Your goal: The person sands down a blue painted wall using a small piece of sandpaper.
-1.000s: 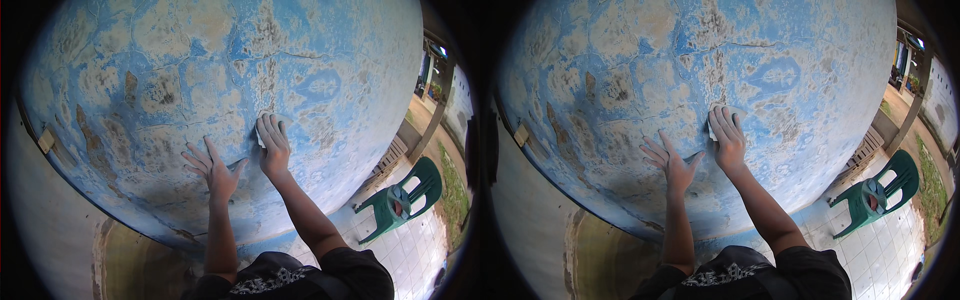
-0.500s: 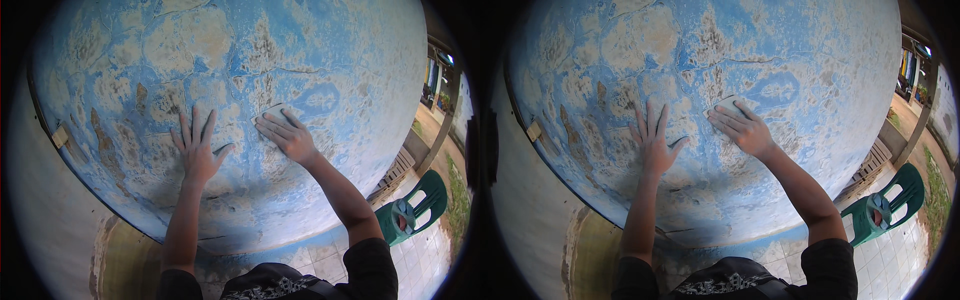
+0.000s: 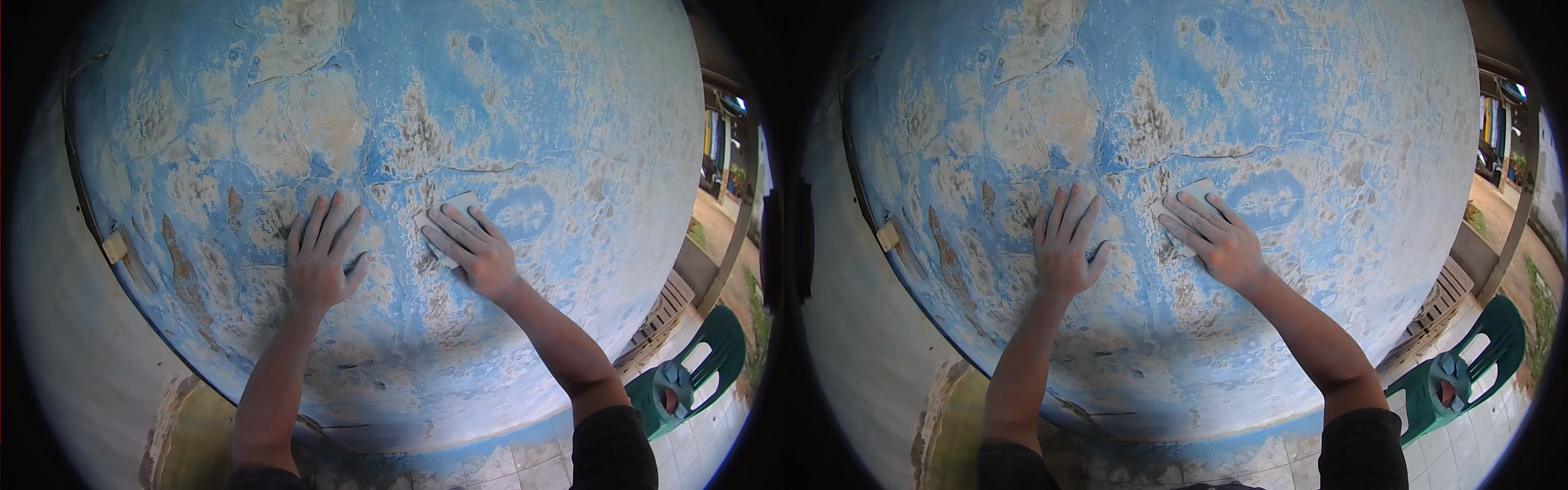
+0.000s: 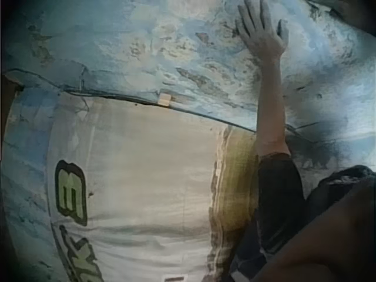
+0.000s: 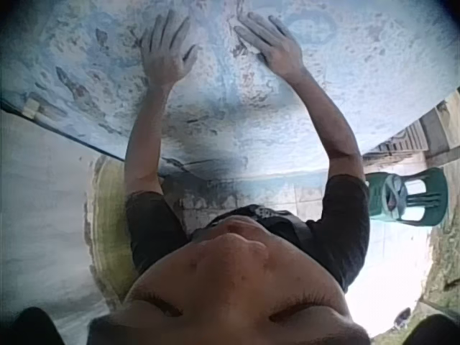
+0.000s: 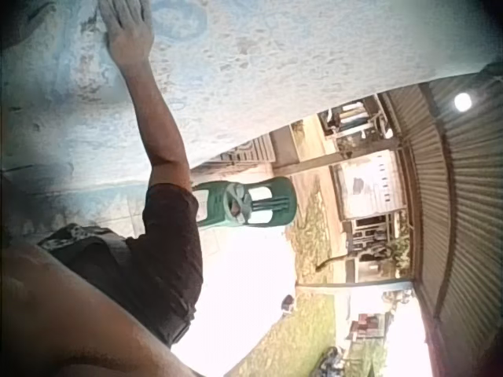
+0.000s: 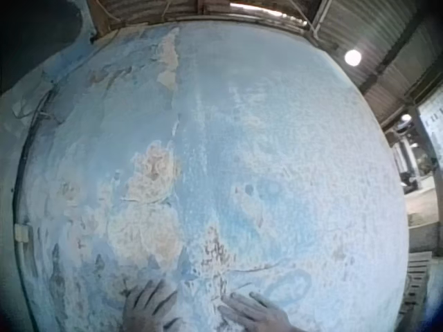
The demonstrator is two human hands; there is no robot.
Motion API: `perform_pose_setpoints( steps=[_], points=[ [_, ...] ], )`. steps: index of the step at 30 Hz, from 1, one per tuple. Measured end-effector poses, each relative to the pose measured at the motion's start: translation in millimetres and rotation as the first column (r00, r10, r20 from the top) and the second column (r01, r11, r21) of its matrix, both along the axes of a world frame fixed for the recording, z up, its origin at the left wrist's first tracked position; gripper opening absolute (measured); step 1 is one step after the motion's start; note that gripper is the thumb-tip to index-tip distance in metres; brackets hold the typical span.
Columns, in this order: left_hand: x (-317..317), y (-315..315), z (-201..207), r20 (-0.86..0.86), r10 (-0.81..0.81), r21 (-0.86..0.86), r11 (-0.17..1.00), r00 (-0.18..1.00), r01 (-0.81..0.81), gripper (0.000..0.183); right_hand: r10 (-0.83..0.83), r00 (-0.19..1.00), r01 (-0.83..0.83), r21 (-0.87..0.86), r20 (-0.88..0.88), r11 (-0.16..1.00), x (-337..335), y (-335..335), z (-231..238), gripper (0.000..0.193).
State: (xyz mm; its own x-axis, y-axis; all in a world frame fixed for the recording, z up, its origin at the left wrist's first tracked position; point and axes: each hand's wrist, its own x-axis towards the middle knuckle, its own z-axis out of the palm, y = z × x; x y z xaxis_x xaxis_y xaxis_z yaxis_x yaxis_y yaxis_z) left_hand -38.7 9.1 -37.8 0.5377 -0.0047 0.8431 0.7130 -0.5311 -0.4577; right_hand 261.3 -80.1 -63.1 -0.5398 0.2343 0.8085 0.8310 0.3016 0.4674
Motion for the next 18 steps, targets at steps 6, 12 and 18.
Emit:
perform_pose_setpoints(
  steps=[6, 12, 18],
  points=[
    [1.2, -6.5, -1.6, -0.020, -0.002, 0.027, 1.000, 1.000, 0.002, 0.068, 0.067, 0.993, -0.061, -0.061, 0.094, 0.996, -5.9, 6.5, -36.7, 0.057],
    [2.7, 0.2, 0.5, -0.017, -0.038, 0.006, 0.999, 0.999, 0.038, 0.069, -0.007, 0.975, 0.015, 0.031, -0.224, 0.999, -22.6, 6.3, -16.5, 0.058],
    [-3.8, -0.8, -5.9, -0.011, -0.036, -0.012, 0.999, 0.999, 0.036, 0.069, 0.013, 1.000, -0.013, -0.026, -0.024, 1.000, -23.8, 7.2, -39.4, 0.058]
  ],
)
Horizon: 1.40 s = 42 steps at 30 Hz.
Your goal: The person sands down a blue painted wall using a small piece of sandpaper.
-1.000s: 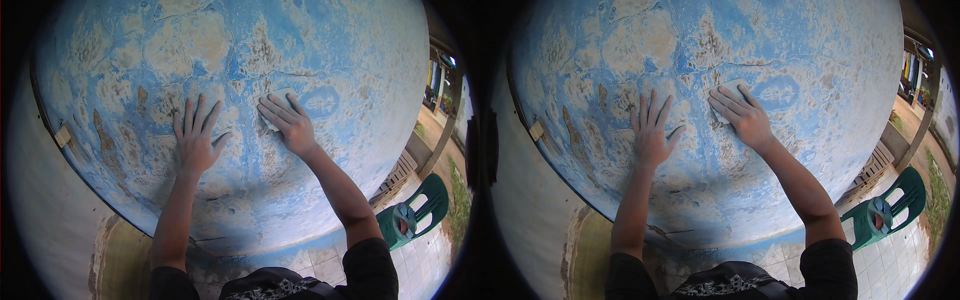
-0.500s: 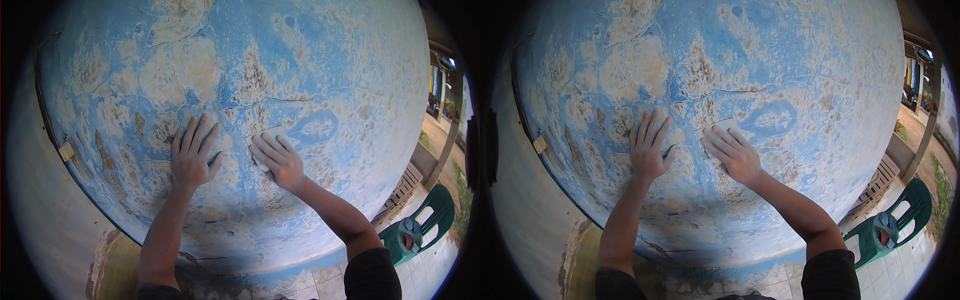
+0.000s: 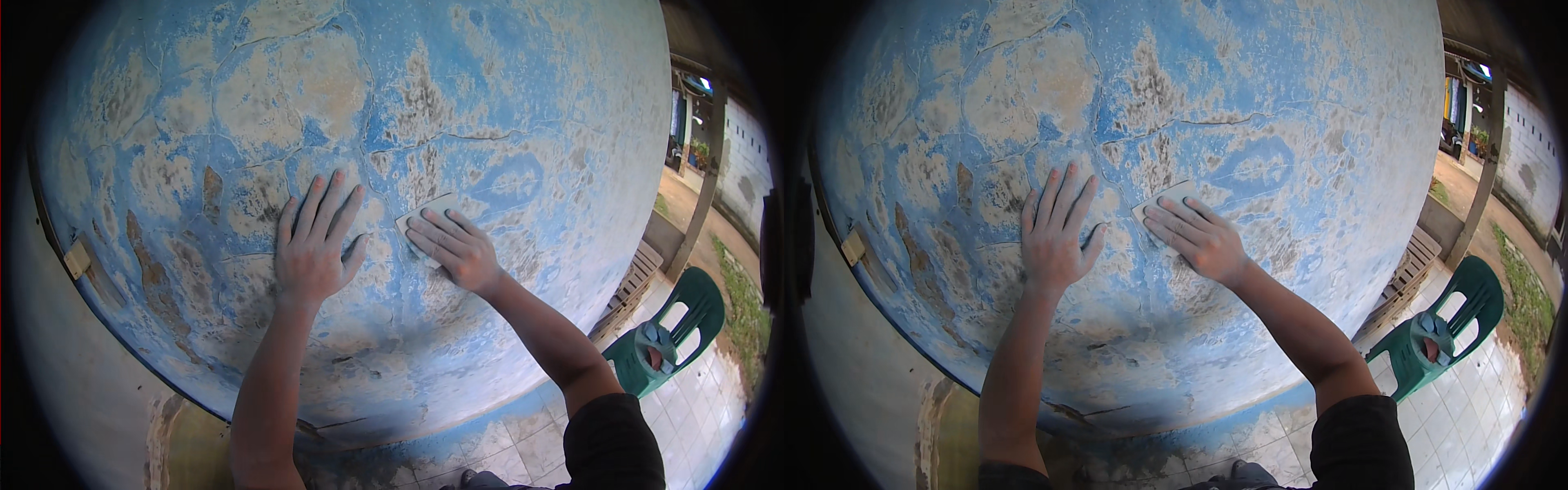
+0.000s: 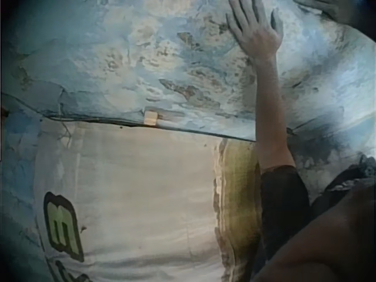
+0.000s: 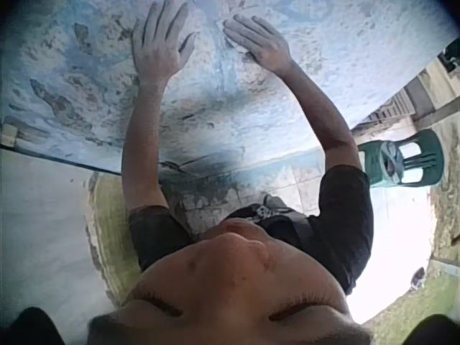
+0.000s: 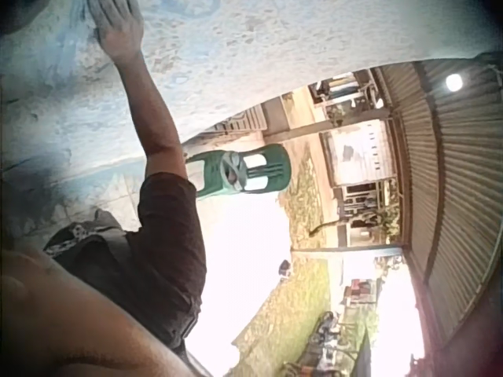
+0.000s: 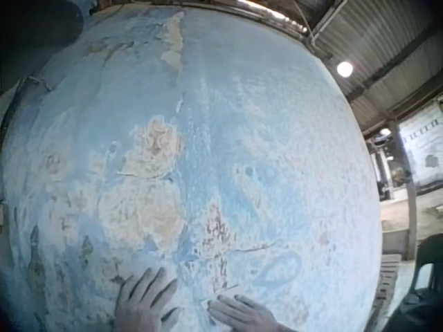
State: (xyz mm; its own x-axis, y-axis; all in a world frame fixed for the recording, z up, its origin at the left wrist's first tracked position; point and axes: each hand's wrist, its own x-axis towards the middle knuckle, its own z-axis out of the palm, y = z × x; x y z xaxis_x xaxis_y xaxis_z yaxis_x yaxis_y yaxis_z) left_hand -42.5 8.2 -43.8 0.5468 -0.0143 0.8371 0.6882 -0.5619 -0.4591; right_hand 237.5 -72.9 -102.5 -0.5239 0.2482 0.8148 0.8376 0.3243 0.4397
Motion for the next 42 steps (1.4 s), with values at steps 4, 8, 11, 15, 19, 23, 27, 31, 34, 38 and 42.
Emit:
perform_pose_setpoints(
  steps=[4, 8, 11, 15, 19, 23, 27, 31, 34, 38, 42],
  points=[
    [1.3, 0.3, 0.8, -0.018, -0.015, 0.017, 1.000, 1.000, 0.016, 0.069, -0.002, 0.942, 0.055, 0.148, -0.335, 0.987, 1.1, 3.2, 17.4, 0.069],
    [2.1, 0.5, -3.4, -0.017, -0.038, 0.031, 0.999, 0.999, 0.039, 0.068, 0.082, 0.965, -0.106, -0.083, -0.249, 0.991, -20.3, -2.2, -16.8, 0.072],
    [-1.5, 0.1, -1.8, -0.037, -0.019, 0.043, 0.999, 0.999, 0.021, 0.067, 0.025, 0.965, -0.025, 0.006, -0.260, 1.000, -6.3, -0.3, -4.4, 0.072],
    [1.9, -2.3, -3.4, -0.069, -0.049, 0.075, 0.996, 0.996, 0.055, 0.065, 0.022, 0.884, 0.027, 0.098, -0.467, 0.995, -26.2, 1.5, -2.8, 0.072],
    [3.5, -0.5, -3.5, -0.050, -0.040, 0.080, 0.996, 0.998, 0.043, 0.063, 0.068, 0.974, -0.101, -0.144, -0.217, 0.984, -19.6, -7.6, -18.6, 0.069],
    [3.7, 1.0, -6.3, -0.049, -0.063, 0.051, 0.997, 0.997, 0.065, 0.062, 0.021, 0.960, -0.007, 0.050, -0.280, 0.999, -3.3, -0.7, 6.5, 0.069],
    [6.8, 0.8, -6.3, -0.048, -0.045, 0.092, 0.995, 0.998, 0.049, 0.062, 0.029, 0.892, 0.004, 0.073, -0.452, 0.997, -33.5, -5.6, -7.1, 0.069],
    [6.4, 0.7, -7.6, -0.034, -0.028, 0.096, 0.995, 0.999, 0.031, 0.063, 0.037, 0.949, -0.072, -0.103, -0.312, 0.992, -21.4, -8.4, -29.7, 0.067],
    [6.9, -0.2, -8.7, -0.035, -0.032, 0.087, 0.996, 0.999, 0.035, 0.063, 0.020, 0.917, 0.007, 0.066, -0.399, 0.998, -20.0, -3.1, -6.1, 0.067],
    [9.9, -3.7, -6.3, -0.039, -0.031, 0.099, 0.994, 0.999, 0.035, 0.063, 0.051, 0.864, 0.023, 0.141, -0.500, 0.990, -46.3, 8.0, 4.4, 0.068],
    [7.8, -1.2, -6.5, -0.045, -0.035, 0.102, 0.994, 0.998, 0.039, 0.063, 0.044, 0.937, -0.063, -0.042, -0.347, 0.997, -38.9, -5.0, -38.7, 0.066]
  ],
)
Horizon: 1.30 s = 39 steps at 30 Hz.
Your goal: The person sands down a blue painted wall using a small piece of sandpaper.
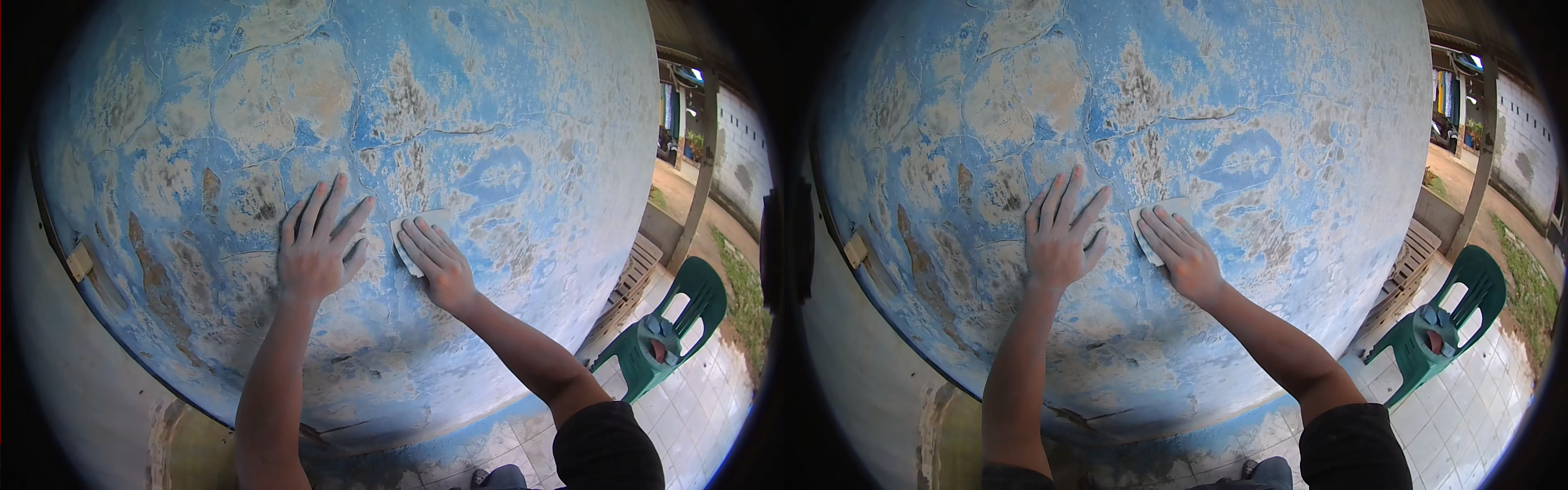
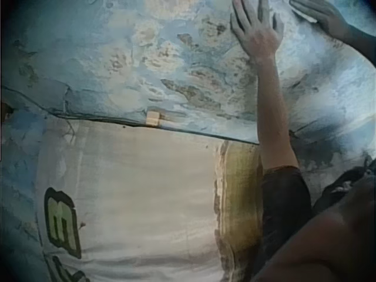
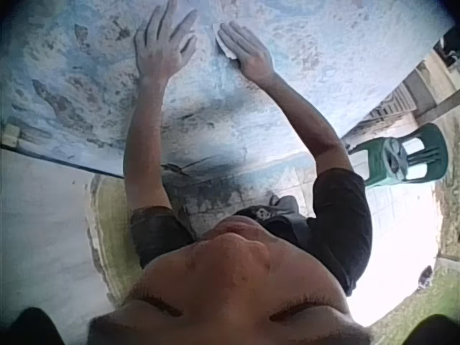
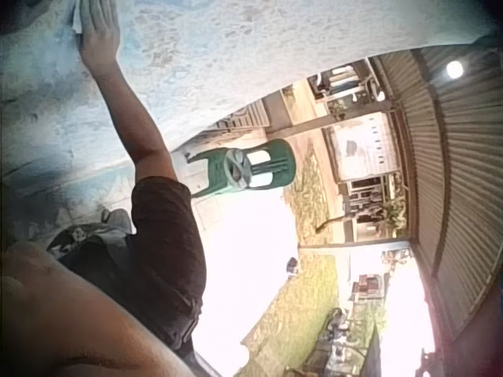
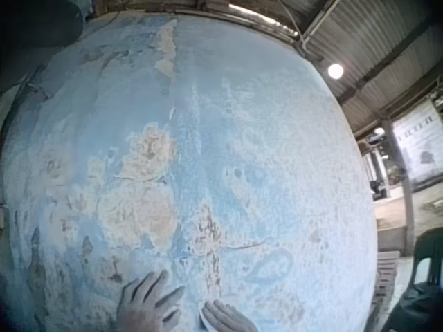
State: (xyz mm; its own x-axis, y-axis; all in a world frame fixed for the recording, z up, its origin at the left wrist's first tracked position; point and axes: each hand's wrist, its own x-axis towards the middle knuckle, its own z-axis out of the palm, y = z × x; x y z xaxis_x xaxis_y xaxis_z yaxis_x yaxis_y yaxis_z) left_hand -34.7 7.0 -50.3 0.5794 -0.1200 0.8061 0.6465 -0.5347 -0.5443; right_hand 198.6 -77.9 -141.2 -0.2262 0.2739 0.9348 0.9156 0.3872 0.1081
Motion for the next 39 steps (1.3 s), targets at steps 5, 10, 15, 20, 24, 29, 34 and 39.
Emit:
perform_pose_setpoints(
  steps=[5, 10, 15, 20, 24, 29, 34, 39],
  points=[
    [-0.7, 4.0, -3.6, 0.011, -0.021, -0.003, 1.000, 1.000, 0.021, 0.064, -0.076, 0.997, 0.077, 0.057, -0.025, 0.995, 25.5, 1.3, 33.5, 0.067],
    [-1.5, 1.3, 0.1, -0.011, 0.011, 0.012, 1.000, 1.000, -0.011, 0.063, -0.021, 0.995, 0.027, 0.053, -0.096, 0.998, 5.3, -2.0, 36.0, 0.072],
    [-2.5, 3.7, -2.5, -0.032, -0.011, 0.033, 0.999, 0.999, 0.012, 0.062, -0.087, 0.981, 0.086, 0.018, 0.174, 0.996, 33.7, -7.0, 22.6, 0.071],
    [-0.9, 3.3, -3.0, -0.025, -0.009, 0.032, 0.999, 1.000, 0.010, 0.061, -0.052, 0.989, 0.067, 0.107, -0.136, 0.992, 15.2, 1.4, 50.1, 0.078],
    [-2.6, 6.1, -4.2, -0.033, 0.003, 0.021, 1.000, 0.999, -0.002, 0.063, 0.082, 0.996, -0.080, -0.062, 0.026, 0.995, 13.9, -4.3, 20.7, 0.076],
    [-4.6, 5.7, -4.4, -0.039, -0.023, 0.006, 1.000, 0.999, 0.024, 0.064, -0.097, 0.993, 0.103, 0.097, -0.059, 0.990, 29.7, -3.9, 50.5, 0.073],
    [-4.9, 3.1, -1.9, -0.070, 0.007, 0.004, 1.000, 0.998, -0.007, 0.065, 0.042, 0.997, -0.037, -0.064, 0.070, 0.997, 4.8, -9.0, 14.7, 0.070],
    [-4.3, 4.7, -1.3, -0.076, 0.009, 0.008, 1.000, 0.997, -0.008, 0.066, -0.113, 0.990, 0.107, 0.072, 0.086, 0.992, 32.7, -1.9, 40.6, 0.073]
  ],
)
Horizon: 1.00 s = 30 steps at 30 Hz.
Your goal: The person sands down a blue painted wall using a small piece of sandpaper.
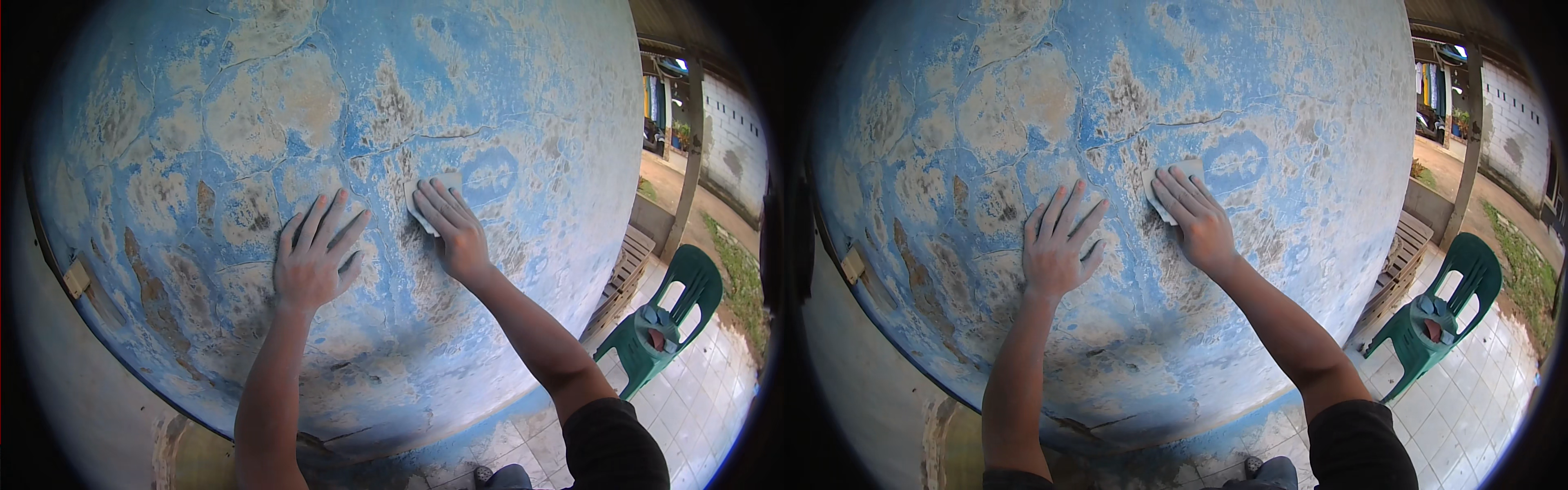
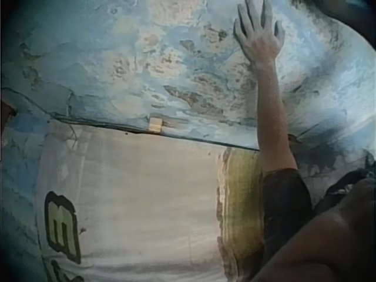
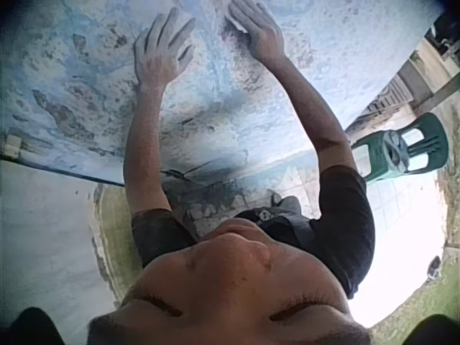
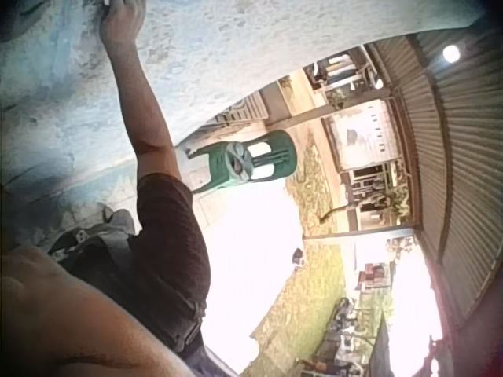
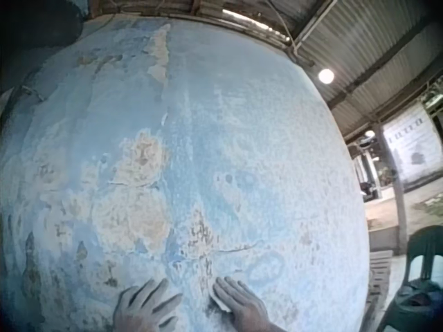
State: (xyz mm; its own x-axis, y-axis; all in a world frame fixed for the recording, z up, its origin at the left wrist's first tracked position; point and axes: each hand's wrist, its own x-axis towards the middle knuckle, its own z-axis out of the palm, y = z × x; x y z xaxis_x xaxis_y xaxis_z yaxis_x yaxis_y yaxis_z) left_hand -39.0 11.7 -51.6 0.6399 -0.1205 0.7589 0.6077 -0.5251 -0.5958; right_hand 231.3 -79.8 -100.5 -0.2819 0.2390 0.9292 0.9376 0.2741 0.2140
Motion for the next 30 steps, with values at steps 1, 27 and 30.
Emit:
perform_pose_setpoints(
  steps=[1, 27, 30],
  points=[
    [0.0, -1.3, -0.5, -0.006, 0.004, -0.008, 1.000, 1.000, -0.004, 0.065, 0.012, 0.994, -0.008, 0.037, -0.107, 0.999, -8.9, -0.4, 6.9, 0.075],
    [0.4, -4.4, 1.1, -0.026, -0.024, 0.006, 1.000, 0.999, 0.024, 0.064, 0.094, 0.976, -0.099, -0.018, -0.198, 0.995, -50.1, -0.6, -29.8, 0.068],
    [-2.9, -5.7, -0.5, -0.024, -0.029, 0.002, 1.000, 0.999, 0.029, 0.063, 0.107, 0.990, -0.116, -0.097, -0.092, 0.988, -34.8, -3.7, -28.2, 0.065]
  ],
)
